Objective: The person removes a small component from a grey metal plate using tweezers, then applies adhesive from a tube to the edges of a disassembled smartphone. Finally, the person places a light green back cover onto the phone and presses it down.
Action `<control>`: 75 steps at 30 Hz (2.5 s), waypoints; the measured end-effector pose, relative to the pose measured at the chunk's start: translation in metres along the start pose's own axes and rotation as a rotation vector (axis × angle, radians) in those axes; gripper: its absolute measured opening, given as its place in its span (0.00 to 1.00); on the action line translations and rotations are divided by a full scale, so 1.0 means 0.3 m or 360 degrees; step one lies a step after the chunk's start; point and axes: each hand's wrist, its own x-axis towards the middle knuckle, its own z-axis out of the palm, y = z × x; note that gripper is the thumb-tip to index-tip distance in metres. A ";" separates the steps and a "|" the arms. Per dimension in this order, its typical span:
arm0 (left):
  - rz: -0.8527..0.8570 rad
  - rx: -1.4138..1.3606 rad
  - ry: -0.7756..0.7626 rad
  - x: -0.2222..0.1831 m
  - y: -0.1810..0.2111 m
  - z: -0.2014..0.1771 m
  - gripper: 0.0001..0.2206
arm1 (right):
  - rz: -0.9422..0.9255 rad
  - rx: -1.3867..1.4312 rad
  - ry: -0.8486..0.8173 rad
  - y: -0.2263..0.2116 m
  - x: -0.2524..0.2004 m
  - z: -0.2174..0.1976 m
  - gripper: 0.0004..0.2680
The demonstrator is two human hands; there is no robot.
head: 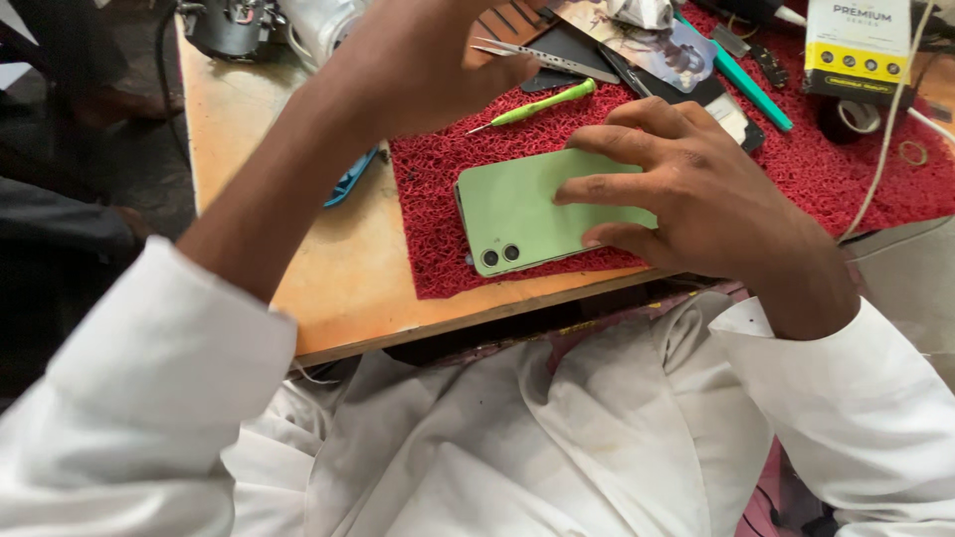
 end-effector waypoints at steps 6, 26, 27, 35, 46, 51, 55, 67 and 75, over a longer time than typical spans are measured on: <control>0.0217 0.0238 0.0361 -0.352 0.106 0.021 0.18 | -0.0015 0.0040 -0.0050 0.016 0.002 0.015 0.16; 0.0236 0.0187 0.0474 -0.541 0.202 0.219 0.11 | -0.0012 -0.0024 -0.0092 0.012 0.011 0.008 0.16; 0.0244 0.0166 0.0479 -0.540 0.202 0.218 0.11 | -0.0017 -0.0018 -0.0094 0.014 0.012 0.007 0.16; 0.0313 0.0149 0.0440 -0.534 0.204 0.201 0.10 | -0.0007 0.0054 -0.0096 0.021 0.013 0.008 0.16; 0.0343 0.0267 0.0325 -0.527 0.219 0.188 0.11 | 0.0074 0.0223 -0.0116 0.020 -0.005 0.020 0.17; 0.0237 0.0250 0.0283 -0.506 0.237 0.198 0.16 | 0.0165 0.0304 -0.0124 0.015 -0.006 0.019 0.16; -0.0032 0.0454 -0.0041 -0.455 0.288 0.214 0.29 | 0.0226 0.0444 -0.0109 0.004 -0.006 0.019 0.16; -0.0145 0.0700 0.0073 -0.372 0.303 0.287 0.41 | 0.0455 0.0344 0.0070 -0.101 -0.087 0.108 0.14; -0.0221 0.0750 -0.0026 -0.342 0.351 0.268 0.45 | 0.0791 0.0153 0.0128 -0.150 -0.111 0.163 0.21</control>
